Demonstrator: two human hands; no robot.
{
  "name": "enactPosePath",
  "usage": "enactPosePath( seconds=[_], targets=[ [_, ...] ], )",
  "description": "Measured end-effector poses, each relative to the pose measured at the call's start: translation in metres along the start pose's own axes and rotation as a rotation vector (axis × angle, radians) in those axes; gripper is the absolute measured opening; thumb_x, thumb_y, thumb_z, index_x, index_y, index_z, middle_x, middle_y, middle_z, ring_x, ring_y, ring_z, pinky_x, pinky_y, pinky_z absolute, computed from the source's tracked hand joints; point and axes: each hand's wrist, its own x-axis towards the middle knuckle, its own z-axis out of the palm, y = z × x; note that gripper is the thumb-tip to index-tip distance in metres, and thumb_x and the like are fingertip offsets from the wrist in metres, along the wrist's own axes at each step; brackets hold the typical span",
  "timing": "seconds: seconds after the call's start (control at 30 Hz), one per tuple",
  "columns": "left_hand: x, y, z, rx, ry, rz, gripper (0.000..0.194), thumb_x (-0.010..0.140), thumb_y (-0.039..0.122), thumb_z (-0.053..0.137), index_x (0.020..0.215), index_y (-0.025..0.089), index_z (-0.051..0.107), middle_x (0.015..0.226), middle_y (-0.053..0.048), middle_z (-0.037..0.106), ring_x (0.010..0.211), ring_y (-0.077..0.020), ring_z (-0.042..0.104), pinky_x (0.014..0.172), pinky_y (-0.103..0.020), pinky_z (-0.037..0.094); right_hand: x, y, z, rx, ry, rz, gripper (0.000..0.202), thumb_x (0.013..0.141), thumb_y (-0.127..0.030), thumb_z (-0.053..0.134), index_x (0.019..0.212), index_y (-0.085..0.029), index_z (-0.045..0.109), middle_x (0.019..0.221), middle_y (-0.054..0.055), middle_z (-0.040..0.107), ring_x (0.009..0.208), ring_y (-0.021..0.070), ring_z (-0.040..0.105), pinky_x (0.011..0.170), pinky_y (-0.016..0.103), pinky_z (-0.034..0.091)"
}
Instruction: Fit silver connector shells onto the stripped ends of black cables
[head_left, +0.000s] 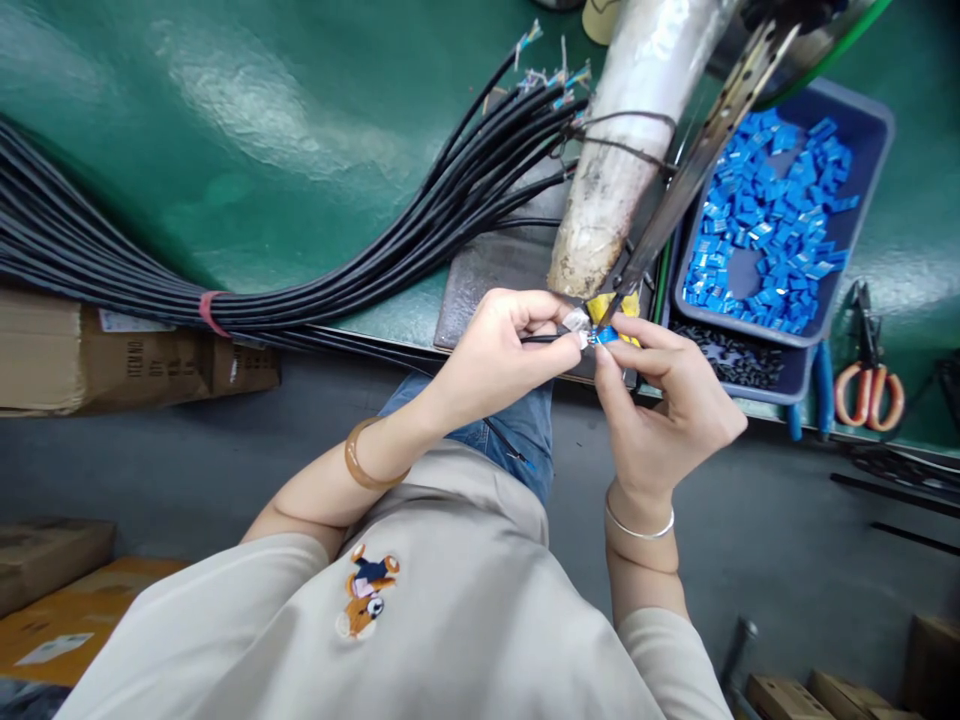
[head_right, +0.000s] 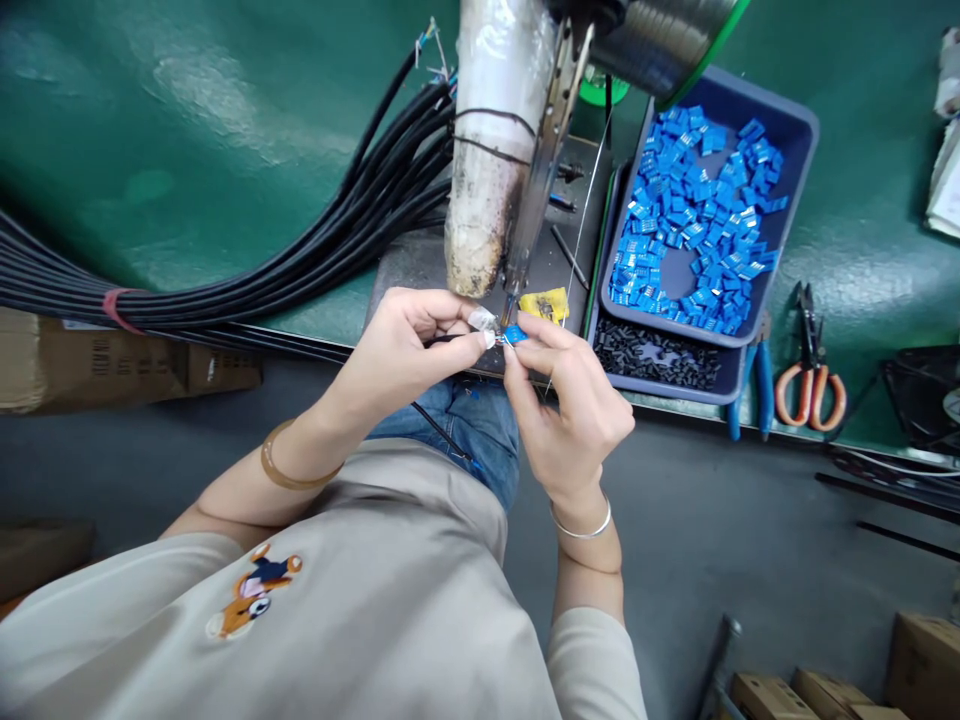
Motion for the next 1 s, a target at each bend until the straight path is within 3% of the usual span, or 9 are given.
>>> enactPosePath(
  seconds=[0.2, 0.4, 0.7, 0.9, 1.0],
  targets=[
    [0.0004, 0.0016, 0.0003, 0.002, 0.004, 0.026, 0.005, 0.074, 0.012, 0.061, 0.070, 0.012, 0.064, 0.056, 0.005, 0.046, 0.050, -0.0031, 0.033, 0.044, -0.017, 0.027, 0.0009, -0.0029, -0.0025, -0.026, 0.014, -0.015, 0.007, 0.081, -0.015, 0.067, 0.084, -0.022, 0.065, 0.099, 0.003, 0.075, 0.089, 0.0189, 0.073, 0.073, 0.031, 0.062],
    [0.0023, -0.0003, -0.0019, -0.009, -0.040, -0.011, 0.013, 0.076, 0.012, 0.060, 0.063, 0.013, 0.058, 0.052, 0.006, 0.037, 0.049, -0.0033, 0.029, 0.045, -0.018, 0.025, -0.0009, 0.0017, -0.0005, -0.016, 0.000, -0.063, 0.010, 0.080, -0.012, 0.067, 0.085, -0.020, 0.065, 0.097, 0.003, 0.075, 0.087, 0.0178, 0.073, 0.071, 0.028, 0.061],
    [0.0008, 0.0045, -0.0003, -0.026, 0.002, 0.012, 0.006, 0.074, 0.012, 0.061, 0.069, 0.012, 0.062, 0.056, 0.005, 0.044, 0.050, -0.0031, 0.031, 0.044, -0.018, 0.026, 0.0013, -0.0017, -0.0030, -0.028, 0.006, -0.057, 0.013, 0.080, -0.012, 0.068, 0.088, -0.022, 0.067, 0.100, 0.003, 0.075, 0.090, 0.0176, 0.073, 0.077, 0.029, 0.060],
    [0.0009, 0.0004, -0.0029, 0.031, -0.076, -0.029, 0.016, 0.078, 0.015, 0.060, 0.063, 0.013, 0.055, 0.052, 0.006, 0.032, 0.050, -0.0039, 0.026, 0.046, -0.020, 0.023, -0.0022, -0.0010, -0.0004, -0.037, 0.014, -0.066, 0.013, 0.079, -0.010, 0.067, 0.086, -0.021, 0.063, 0.095, 0.001, 0.075, 0.086, 0.0148, 0.073, 0.072, 0.024, 0.059],
    [-0.0007, -0.0008, -0.0035, 0.063, -0.098, -0.038, 0.018, 0.080, 0.017, 0.059, 0.063, 0.013, 0.054, 0.053, 0.006, 0.031, 0.050, -0.0043, 0.026, 0.046, -0.021, 0.022, -0.0052, -0.0012, -0.0008, -0.005, 0.007, 0.003, 0.012, 0.081, -0.011, 0.066, 0.086, -0.020, 0.062, 0.095, 0.001, 0.075, 0.087, 0.0150, 0.073, 0.071, 0.025, 0.059]
  ],
)
